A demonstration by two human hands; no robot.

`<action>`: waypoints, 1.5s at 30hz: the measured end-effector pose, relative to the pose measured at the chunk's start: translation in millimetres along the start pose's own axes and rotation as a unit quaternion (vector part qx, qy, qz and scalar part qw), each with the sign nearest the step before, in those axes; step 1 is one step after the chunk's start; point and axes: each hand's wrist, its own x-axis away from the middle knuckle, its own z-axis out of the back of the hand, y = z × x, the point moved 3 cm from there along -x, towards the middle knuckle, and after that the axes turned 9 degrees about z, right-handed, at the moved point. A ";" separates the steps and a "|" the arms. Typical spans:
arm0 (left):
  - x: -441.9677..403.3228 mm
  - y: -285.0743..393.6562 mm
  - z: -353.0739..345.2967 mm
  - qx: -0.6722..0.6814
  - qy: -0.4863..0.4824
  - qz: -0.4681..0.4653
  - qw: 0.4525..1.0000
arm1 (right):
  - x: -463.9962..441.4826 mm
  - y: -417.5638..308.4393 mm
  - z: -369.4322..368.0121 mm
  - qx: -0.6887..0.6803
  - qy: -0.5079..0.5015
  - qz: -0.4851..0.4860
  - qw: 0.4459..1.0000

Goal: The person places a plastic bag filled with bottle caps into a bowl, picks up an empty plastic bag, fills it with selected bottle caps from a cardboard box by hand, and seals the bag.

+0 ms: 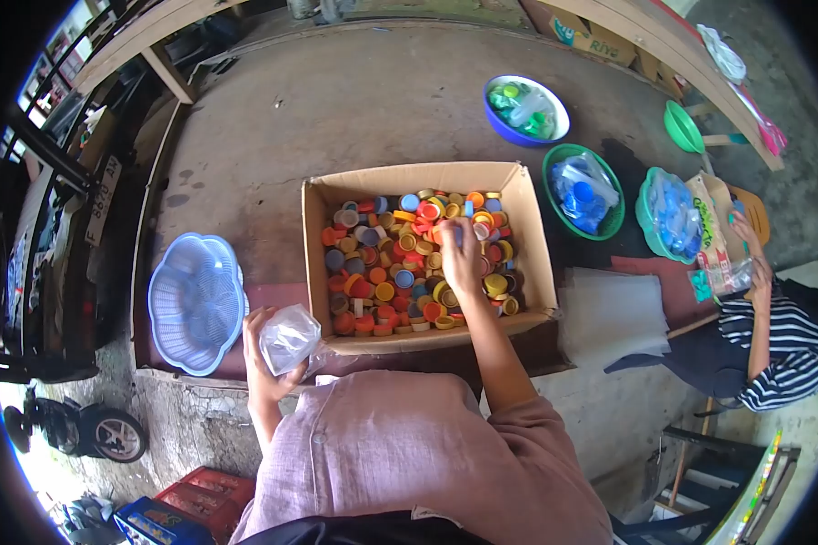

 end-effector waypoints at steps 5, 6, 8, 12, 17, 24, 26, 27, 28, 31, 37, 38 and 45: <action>-1.7 0.4 0.9 -0.020 -0.008 0.009 1.000 | 29.2 -27.5 -36.3 -0.220 -0.076 -0.038 0.972; -1.6 -0.5 -0.1 -0.017 -0.012 0.014 1.000 | 39.6 -41.8 -48.9 -0.191 -0.122 -0.012 0.974; -2.3 0.6 -1.6 -0.022 -0.014 0.016 1.000 | 60.9 -81.7 -72.7 -0.080 -0.193 0.094 0.973; -1.8 2.1 -3.7 -0.016 -0.016 0.015 1.000 | 90.8 -120.4 -103.6 0.055 -0.304 0.305 0.901; -2.6 4.1 -2.8 -0.003 -0.021 -0.015 1.000 | 99.9 -120.9 -121.0 0.151 -0.353 0.405 0.830; -0.2 0.7 -0.9 0.001 -0.006 0.009 1.000 | 47.6 -67.0 -92.7 0.232 -0.236 0.333 0.883; -0.2 -0.7 0.0 0.002 -0.002 0.008 1.000 | 30.3 -47.1 -92.7 0.308 -0.265 0.284 0.869; -0.3 -1.3 0.5 -0.001 -0.002 0.007 1.000 | 24.4 -44.7 -95.1 0.342 -0.289 0.271 0.852; -0.3 -1.6 0.7 -0.003 0.000 0.006 1.000 | 20.6 -44.4 -100.3 0.353 -0.307 0.296 0.833; 0.1 -1.7 1.3 -0.005 0.003 0.006 1.000 | 12.9 -29.2 -126.5 0.405 -0.342 0.336 0.778; 3.1 -3.5 4.7 -0.007 0.012 0.018 1.000 | 7.1 -4.2 -139.4 0.491 -0.379 0.332 0.711; 2.9 -4.1 5.0 -0.008 0.014 0.020 1.000 | 5.0 -7.5 -134.5 0.415 -0.352 0.313 0.779; -1.0 -8.4 -2.4 0.032 0.001 0.033 0.999 | 35.6 -116.9 -110.7 0.022 -0.224 0.230 0.947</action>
